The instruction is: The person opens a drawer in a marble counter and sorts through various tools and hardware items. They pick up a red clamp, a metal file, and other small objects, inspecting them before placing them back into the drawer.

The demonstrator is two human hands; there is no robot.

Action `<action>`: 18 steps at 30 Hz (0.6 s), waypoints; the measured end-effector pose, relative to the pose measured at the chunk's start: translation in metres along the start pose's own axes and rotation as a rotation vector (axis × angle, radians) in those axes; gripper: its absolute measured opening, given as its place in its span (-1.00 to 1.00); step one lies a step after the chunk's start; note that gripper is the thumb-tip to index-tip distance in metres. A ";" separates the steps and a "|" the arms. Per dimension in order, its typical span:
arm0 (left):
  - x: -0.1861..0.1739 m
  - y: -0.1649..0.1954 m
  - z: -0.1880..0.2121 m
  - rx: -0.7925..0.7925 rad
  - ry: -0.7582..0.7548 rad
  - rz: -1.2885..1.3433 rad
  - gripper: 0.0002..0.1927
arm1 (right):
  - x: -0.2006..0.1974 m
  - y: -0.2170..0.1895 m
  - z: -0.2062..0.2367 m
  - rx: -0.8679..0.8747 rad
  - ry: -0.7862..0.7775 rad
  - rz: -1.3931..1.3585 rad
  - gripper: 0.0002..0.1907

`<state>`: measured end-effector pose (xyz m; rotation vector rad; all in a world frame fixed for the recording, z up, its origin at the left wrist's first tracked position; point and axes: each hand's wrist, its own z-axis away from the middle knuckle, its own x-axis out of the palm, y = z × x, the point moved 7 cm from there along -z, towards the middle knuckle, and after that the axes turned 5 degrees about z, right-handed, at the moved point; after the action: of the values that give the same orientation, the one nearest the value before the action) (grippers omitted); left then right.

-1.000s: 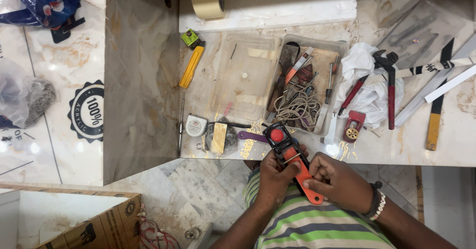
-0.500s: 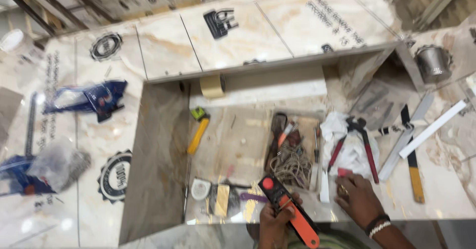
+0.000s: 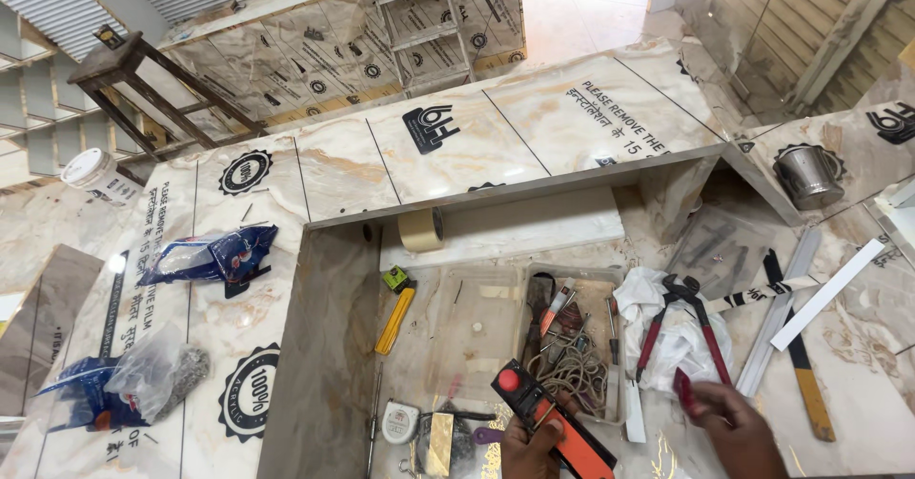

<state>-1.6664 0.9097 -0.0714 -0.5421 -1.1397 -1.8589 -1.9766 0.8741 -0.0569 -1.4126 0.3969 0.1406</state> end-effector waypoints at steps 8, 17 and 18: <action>-0.022 -0.028 0.013 -0.096 -0.193 -0.369 -0.55 | 0.008 0.062 0.016 0.575 -0.246 -0.985 -0.57; -0.012 -0.039 0.018 -0.200 -0.223 -0.349 -0.42 | 0.016 0.064 0.056 0.507 -0.683 -0.831 -0.51; -0.011 -0.040 0.020 -0.213 -0.205 -0.326 -0.36 | 0.014 0.064 0.059 0.509 -0.700 -0.784 -0.50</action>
<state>-1.6954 0.9402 -0.0895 -0.7139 -1.2271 -2.2653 -1.9733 0.9396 -0.1150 -0.8516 -0.6658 -0.1073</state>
